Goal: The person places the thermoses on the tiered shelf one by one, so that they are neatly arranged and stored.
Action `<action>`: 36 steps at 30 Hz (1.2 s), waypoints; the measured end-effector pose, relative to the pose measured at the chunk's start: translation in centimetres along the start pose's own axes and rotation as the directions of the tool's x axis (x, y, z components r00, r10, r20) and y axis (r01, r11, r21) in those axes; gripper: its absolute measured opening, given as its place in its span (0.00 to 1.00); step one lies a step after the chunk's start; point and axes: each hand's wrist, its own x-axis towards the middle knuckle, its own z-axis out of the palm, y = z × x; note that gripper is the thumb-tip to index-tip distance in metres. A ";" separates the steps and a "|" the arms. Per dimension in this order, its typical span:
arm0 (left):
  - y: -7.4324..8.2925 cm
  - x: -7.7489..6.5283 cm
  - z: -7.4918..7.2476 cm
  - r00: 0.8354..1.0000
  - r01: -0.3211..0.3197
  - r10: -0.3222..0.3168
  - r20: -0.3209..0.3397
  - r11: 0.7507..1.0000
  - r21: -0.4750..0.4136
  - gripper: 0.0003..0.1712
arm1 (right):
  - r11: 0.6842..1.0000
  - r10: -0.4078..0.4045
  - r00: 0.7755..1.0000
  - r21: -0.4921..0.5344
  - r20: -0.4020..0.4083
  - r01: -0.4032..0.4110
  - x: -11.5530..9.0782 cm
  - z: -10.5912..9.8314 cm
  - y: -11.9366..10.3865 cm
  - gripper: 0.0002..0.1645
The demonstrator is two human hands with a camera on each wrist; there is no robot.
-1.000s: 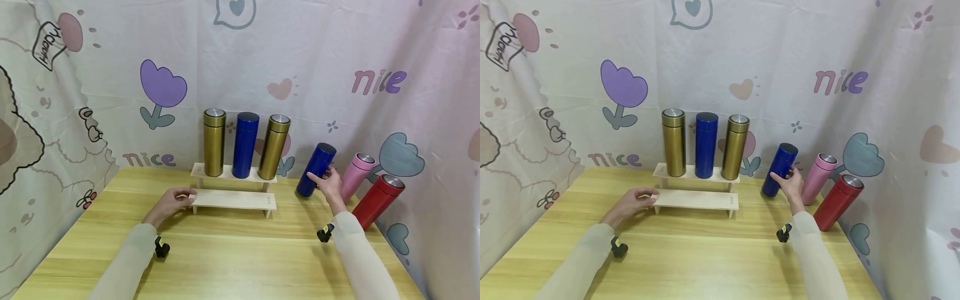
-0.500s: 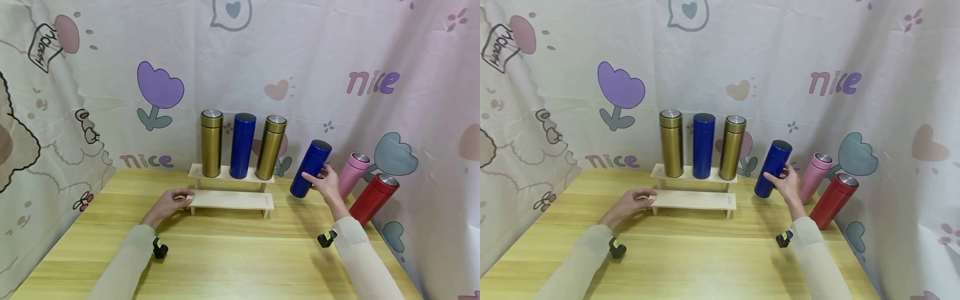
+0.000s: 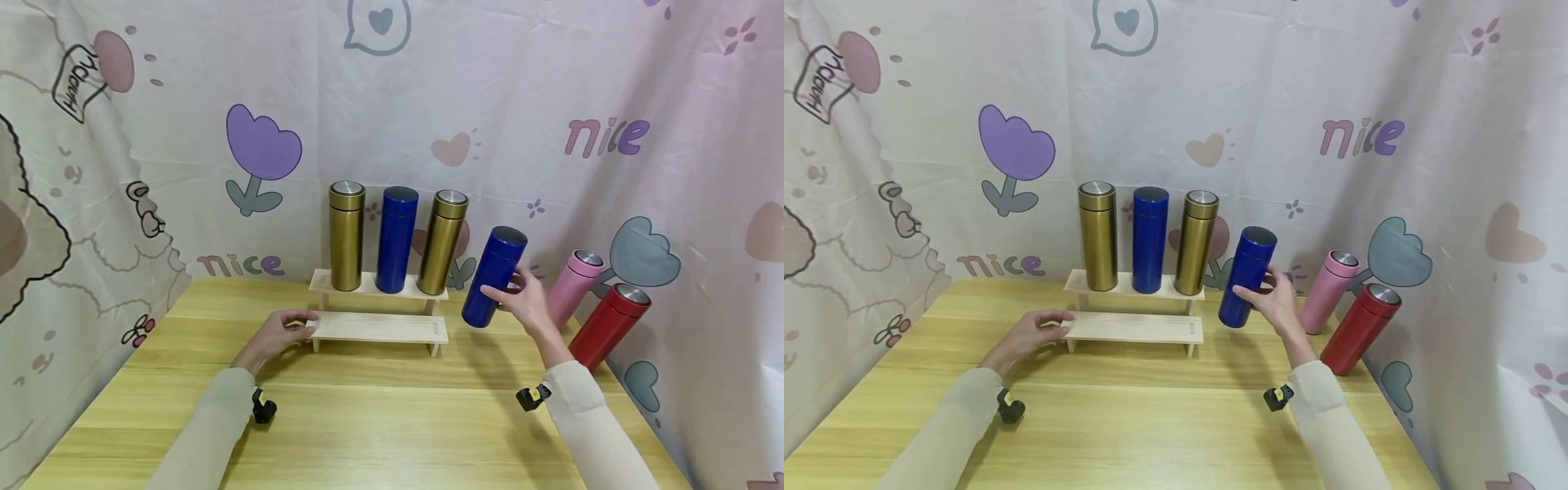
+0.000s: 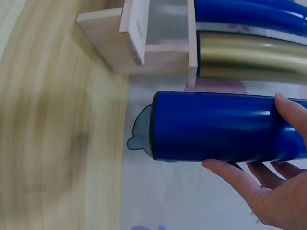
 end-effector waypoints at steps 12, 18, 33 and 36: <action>0.2 0.0 0.4 1.000 0.016 -0.016 -0.005 1.000 -0.003 0.24 | 1.000 -0.031 0.995 0.001 0.095 0.031 -1.0 1.6 -1.2 0.55; 0.0 0.1 0.2 1.000 0.003 -0.003 -0.007 1.000 0.000 0.24 | 0.999 -0.048 0.989 0.018 0.138 0.046 -1.2 2.7 -1.5 0.54; 0.3 -0.2 -0.2 1.000 0.010 -0.010 0.021 1.000 -0.024 0.27 | 0.995 -0.074 0.975 0.077 0.208 0.059 -1.3 6.9 -3.6 0.50; 0.3 -0.2 -0.1 1.000 0.008 -0.007 0.025 1.000 -0.019 0.27 | 0.994 -0.082 0.972 0.093 0.219 0.063 -1.3 7.8 -4.0 0.49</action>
